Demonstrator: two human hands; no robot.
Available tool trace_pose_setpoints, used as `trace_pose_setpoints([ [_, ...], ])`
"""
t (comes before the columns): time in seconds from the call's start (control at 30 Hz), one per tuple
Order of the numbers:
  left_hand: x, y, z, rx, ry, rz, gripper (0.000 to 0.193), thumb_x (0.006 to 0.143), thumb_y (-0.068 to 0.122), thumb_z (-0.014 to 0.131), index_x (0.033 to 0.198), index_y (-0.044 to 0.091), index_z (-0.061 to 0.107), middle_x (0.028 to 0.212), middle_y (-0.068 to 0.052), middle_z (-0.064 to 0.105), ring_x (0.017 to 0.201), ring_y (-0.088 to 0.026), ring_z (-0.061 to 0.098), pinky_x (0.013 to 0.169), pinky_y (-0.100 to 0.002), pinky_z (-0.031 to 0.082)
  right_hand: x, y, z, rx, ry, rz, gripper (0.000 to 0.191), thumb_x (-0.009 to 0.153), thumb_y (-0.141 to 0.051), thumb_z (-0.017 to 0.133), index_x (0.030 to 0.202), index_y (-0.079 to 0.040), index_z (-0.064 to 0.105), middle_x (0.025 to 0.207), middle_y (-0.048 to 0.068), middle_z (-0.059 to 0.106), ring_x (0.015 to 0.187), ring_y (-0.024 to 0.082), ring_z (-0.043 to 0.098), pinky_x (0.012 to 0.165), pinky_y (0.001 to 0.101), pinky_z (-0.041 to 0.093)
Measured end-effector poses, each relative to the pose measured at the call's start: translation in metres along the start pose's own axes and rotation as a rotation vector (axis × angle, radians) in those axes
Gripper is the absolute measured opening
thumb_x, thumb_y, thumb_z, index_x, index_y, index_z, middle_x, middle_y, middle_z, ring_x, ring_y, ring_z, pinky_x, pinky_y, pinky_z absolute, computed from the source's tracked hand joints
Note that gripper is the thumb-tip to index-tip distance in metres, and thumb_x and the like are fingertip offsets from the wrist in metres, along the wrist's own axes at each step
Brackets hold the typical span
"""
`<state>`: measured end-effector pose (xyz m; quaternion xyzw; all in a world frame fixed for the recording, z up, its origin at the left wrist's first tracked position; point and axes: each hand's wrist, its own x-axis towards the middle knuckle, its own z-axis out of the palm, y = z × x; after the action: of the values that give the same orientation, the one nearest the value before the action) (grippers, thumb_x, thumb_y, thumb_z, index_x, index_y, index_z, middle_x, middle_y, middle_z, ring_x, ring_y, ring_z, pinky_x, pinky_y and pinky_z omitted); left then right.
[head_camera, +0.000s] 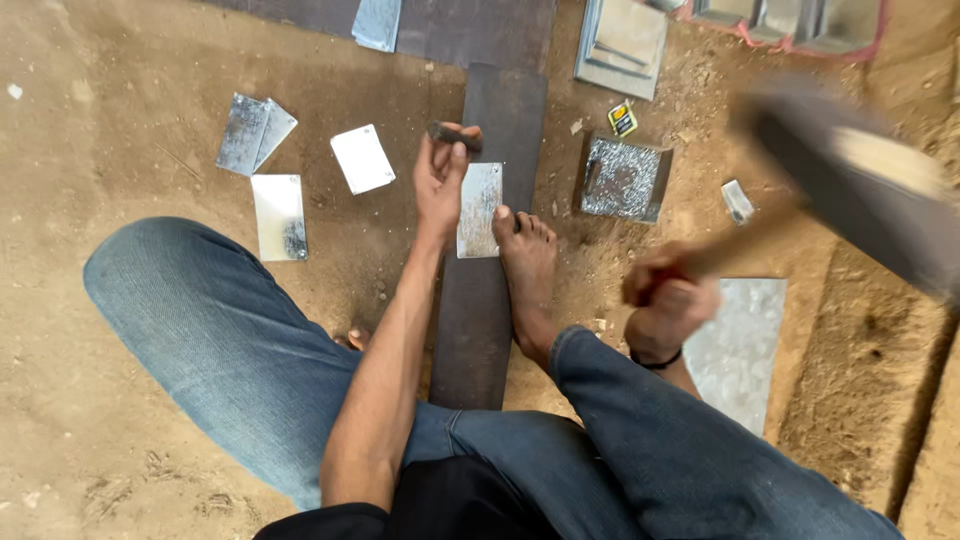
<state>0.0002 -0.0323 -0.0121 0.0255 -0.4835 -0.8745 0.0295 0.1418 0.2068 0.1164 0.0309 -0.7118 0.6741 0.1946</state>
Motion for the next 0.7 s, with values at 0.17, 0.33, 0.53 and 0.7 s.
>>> trace_pose_setpoints([
  [0.17,0.001,0.009,-0.002,-0.253,0.046,-0.129,0.037,0.107,0.020,0.059,0.141,0.008,0.050,0.132,-0.012,0.069,0.131,-0.022,0.062,0.116,-0.038,0.051,0.002,0.043,0.021,-0.384,-0.082,-0.270,0.034,0.108,-0.048,0.055,0.112,-0.014,0.059,0.085,0.013,0.061,0.073,0.022,0.061,0.060,0.0371,0.052],
  [0.33,0.004,0.012,0.004,0.090,-0.070,-0.019,0.032,0.110,0.016,0.059,0.141,0.008,0.058,0.131,-0.011,0.073,0.125,-0.022,0.068,0.108,-0.037,0.057,-0.019,0.041,0.021,-1.057,-0.365,0.329,0.039,0.110,-0.046,0.046,0.106,-0.010,0.061,0.063,0.009,0.061,0.051,0.025,0.059,0.044,0.0397,0.044],
  [0.53,-0.011,0.019,0.010,0.641,-0.192,0.179,0.031,0.105,0.010,0.065,0.135,0.007,0.061,0.117,-0.016,0.074,0.109,-0.028,0.076,0.087,-0.038,0.059,0.000,-0.002,0.010,-0.483,0.047,-0.058,0.049,0.108,-0.054,0.041,0.104,-0.007,0.052,0.071,0.002,0.055,0.054,0.011,0.053,0.044,0.0290,0.042],
  [0.7,-0.015,0.023,0.015,0.710,-0.227,0.239,0.031,0.105,0.009,0.062,0.135,0.007,0.060,0.117,-0.018,0.073,0.105,-0.032,0.075,0.086,-0.041,0.059,0.006,-0.004,0.026,-0.739,-0.249,-0.132,0.042,0.122,-0.039,0.036,0.096,-0.008,0.050,0.072,0.006,0.051,0.060,0.017,0.051,0.054,0.0345,0.044],
])
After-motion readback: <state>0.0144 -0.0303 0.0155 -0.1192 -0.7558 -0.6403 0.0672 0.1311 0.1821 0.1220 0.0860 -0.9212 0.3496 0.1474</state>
